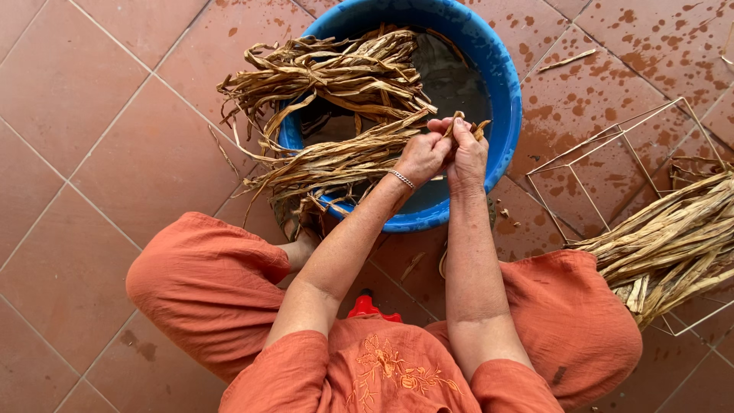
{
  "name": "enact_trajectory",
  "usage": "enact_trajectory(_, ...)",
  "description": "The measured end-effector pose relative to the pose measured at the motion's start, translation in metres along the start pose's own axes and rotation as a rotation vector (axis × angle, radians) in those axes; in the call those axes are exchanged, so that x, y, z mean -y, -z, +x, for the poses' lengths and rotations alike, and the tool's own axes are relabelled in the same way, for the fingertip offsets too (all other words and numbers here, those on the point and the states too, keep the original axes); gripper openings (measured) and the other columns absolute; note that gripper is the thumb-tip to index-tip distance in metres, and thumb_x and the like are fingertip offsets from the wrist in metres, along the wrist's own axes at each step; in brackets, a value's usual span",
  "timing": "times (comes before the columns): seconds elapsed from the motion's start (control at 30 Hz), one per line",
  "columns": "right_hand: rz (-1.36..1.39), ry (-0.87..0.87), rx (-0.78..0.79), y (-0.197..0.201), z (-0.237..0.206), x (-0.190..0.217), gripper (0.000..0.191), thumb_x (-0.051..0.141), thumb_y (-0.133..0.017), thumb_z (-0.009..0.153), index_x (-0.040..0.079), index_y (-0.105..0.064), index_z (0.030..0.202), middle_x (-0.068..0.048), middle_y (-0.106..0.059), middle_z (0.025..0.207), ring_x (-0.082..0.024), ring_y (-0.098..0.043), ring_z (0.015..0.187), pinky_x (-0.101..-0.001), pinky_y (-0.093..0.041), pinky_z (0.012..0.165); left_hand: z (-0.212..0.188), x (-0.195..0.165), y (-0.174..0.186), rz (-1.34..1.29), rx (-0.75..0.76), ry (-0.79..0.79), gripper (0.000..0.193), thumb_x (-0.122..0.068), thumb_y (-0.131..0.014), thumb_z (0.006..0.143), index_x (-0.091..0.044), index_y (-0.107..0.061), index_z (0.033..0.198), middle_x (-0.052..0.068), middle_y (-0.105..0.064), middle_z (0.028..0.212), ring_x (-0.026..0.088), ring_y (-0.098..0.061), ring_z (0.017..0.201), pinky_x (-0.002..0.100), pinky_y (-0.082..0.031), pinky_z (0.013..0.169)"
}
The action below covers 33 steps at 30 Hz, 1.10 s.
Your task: The person sits on a low stool and repeatedly submerges bundles of dried plant leaves into a blue basin of water, then lifts and wrings them to soak. The person handles the leaves by hand, moving them between the basin and a nearby wire rack.
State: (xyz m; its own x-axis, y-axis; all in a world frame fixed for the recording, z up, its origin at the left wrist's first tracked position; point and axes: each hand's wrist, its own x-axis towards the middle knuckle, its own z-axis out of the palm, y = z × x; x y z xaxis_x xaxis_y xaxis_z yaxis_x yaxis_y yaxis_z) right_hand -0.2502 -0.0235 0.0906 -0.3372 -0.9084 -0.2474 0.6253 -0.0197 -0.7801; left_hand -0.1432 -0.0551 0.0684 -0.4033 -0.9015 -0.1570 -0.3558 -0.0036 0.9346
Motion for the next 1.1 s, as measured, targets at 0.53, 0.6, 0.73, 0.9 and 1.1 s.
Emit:
enact_trajectory(0.53,-0.014,-0.292,-0.548,0.012,0.056,-0.006,0.018,0.016,-0.06,0.097,0.005,-0.065,0.085,-0.003,-0.058,0.062,-0.018,-0.061,0.052,-0.0418,-0.061,0.054,-0.018,0.012,-0.02,0.067,0.252,0.179,0.037,-0.025,-0.037,0.094,0.0,-0.06,0.081,0.013,-0.065,0.057,0.027,-0.066,0.048,0.041,-0.056,0.051)
enact_trajectory(0.6,0.001,-0.262,-0.61,0.015,0.063,-0.005,0.019,0.016,-0.059,0.097,0.004,-0.065,0.083,-0.003,-0.057,0.06,-0.018,-0.059,0.049,-0.041,-0.061,0.052,-0.019,0.011,-0.022,0.053,0.262,0.21,0.032,-0.023,-0.04,0.092,0.001,-0.059,0.081,0.013,-0.064,0.058,0.027,-0.065,0.048,0.043,-0.057,0.049)
enact_trajectory(0.73,-0.022,-0.197,-0.687,0.025,0.08,0.002,0.02,0.015,-0.059,0.097,0.004,-0.064,0.082,-0.002,-0.055,0.057,-0.017,-0.057,0.046,-0.0392,-0.06,0.05,-0.028,0.009,-0.032,-0.008,0.248,0.271,0.027,-0.022,-0.041,0.093,-0.001,-0.057,0.086,0.015,-0.063,0.058,0.031,-0.066,0.049,0.046,-0.056,0.052)
enact_trajectory(0.9,-0.015,-0.22,-0.768,0.036,0.095,0.004,0.02,0.014,-0.056,0.096,0.004,-0.064,0.08,-0.002,-0.055,0.056,-0.016,-0.056,0.044,-0.0373,-0.058,0.048,-0.035,0.011,-0.04,0.097,0.119,0.115,0.032,-0.026,-0.044,0.096,-0.003,-0.063,0.084,0.016,-0.066,0.061,0.032,-0.07,0.057,0.047,-0.057,0.063)
enact_trajectory(1.1,-0.018,-0.163,-0.823,0.057,0.115,0.013,0.018,0.012,-0.054,0.094,0.003,-0.062,0.081,-0.003,-0.056,0.055,-0.016,-0.056,0.043,-0.0374,-0.059,0.047,-0.045,0.012,-0.04,0.069,0.157,0.126,0.032,-0.028,-0.043,0.097,-0.005,-0.062,0.086,0.017,-0.068,0.063,0.035,-0.072,0.062,0.048,-0.057,0.069)
